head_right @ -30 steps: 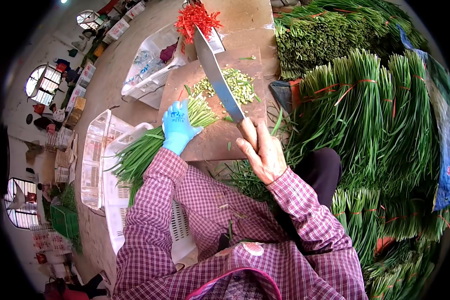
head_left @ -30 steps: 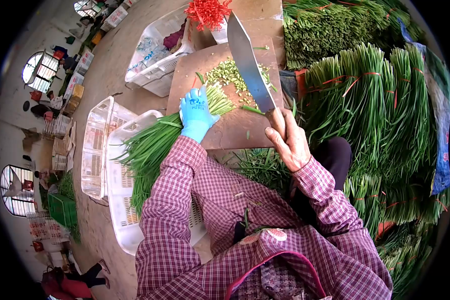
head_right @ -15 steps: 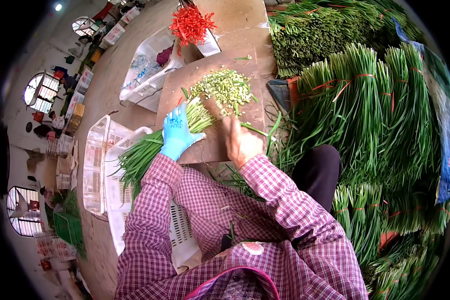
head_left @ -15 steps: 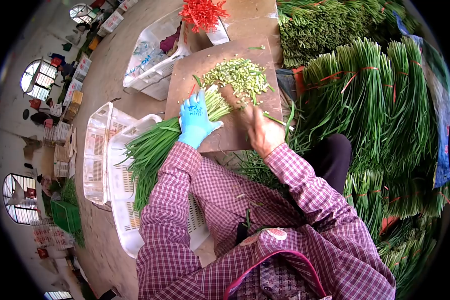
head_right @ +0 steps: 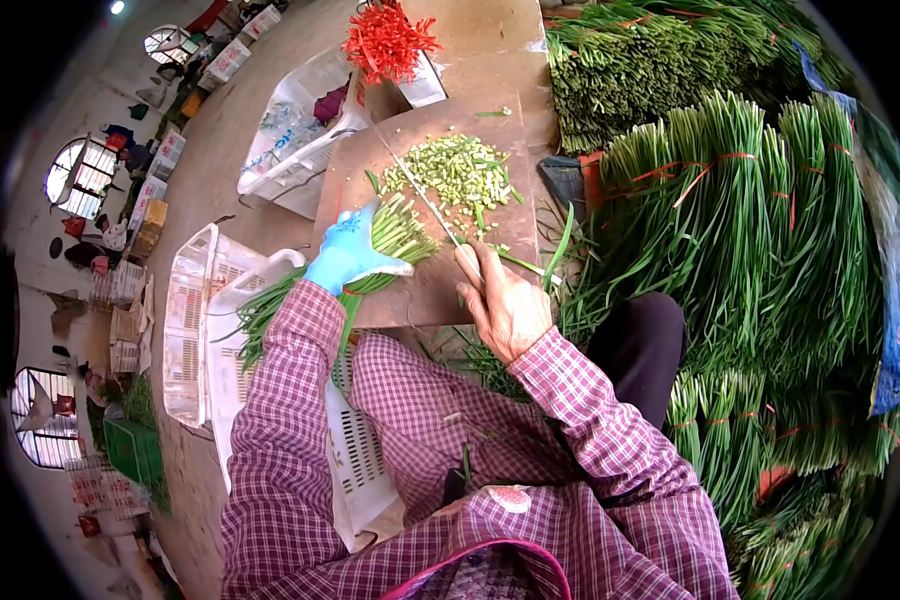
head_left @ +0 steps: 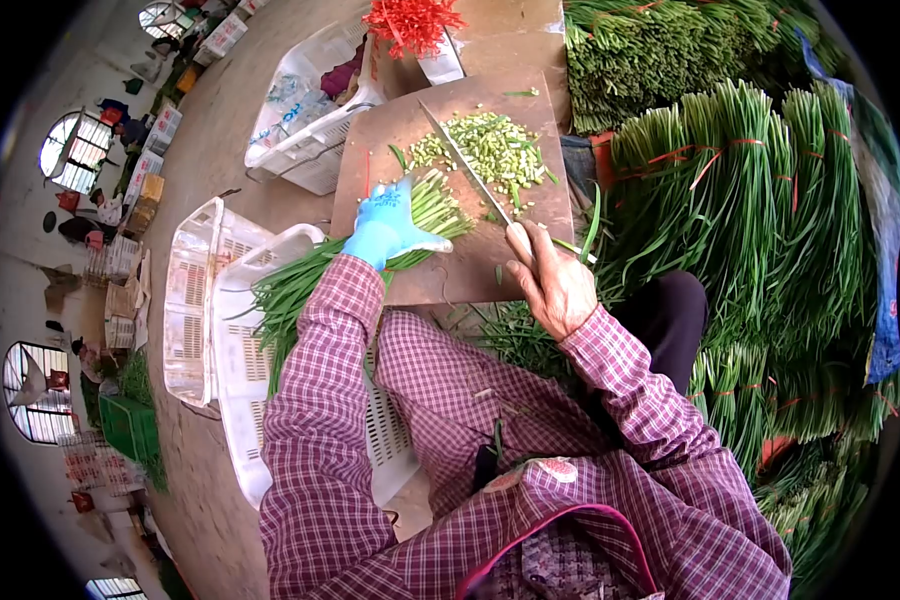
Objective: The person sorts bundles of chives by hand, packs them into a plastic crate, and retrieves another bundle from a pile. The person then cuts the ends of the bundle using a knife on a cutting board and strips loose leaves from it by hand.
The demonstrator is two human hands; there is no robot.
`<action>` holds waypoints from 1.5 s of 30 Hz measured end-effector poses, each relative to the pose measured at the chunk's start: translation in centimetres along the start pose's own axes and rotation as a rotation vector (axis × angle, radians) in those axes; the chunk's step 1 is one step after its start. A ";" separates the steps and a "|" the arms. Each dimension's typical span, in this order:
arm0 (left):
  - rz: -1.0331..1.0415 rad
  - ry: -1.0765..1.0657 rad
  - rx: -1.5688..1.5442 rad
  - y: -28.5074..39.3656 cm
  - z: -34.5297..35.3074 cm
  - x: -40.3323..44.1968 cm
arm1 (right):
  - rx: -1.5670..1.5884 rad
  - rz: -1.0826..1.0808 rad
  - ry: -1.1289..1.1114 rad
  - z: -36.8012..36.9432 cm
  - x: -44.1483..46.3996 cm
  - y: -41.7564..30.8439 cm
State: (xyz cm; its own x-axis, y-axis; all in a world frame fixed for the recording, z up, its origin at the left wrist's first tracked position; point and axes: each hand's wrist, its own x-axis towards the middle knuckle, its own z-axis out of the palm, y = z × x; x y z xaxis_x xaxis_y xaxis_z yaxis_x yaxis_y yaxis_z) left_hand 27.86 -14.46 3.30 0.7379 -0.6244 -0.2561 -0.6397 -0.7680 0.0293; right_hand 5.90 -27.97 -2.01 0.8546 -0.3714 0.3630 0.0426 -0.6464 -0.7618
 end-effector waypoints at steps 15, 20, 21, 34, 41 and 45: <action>-0.099 0.033 0.037 0.7 1.9 0.7 | -0.110 0.078 -0.108 -0.3 -3.1 -2.2; -0.124 0.035 0.056 1.0 1.7 0.7 | -0.117 0.076 -0.138 0.0 -3.3 -2.2; -0.125 0.035 0.055 1.1 1.6 0.6 | -0.133 0.081 -0.147 0.0 -3.2 -2.3; -0.108 0.132 0.044 1.8 1.9 0.0 | -0.271 0.129 -0.266 0.4 -1.5 -2.4; -0.050 0.207 0.098 1.7 2.8 -0.1 | -0.241 0.134 -0.336 0.2 1.0 -1.9; -0.023 0.237 0.102 1.5 3.8 -0.4 | -0.275 0.239 -0.424 2.7 4.3 -1.2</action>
State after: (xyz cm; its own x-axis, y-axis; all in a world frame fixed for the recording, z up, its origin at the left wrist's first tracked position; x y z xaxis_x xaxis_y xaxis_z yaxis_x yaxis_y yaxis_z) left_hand 25.80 -14.87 -0.24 0.7748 -0.6318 -0.0219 -0.6315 -0.7718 -0.0748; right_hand 10.93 -27.05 -0.98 0.9598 -0.2647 -0.0936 -0.2657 -0.7485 -0.6076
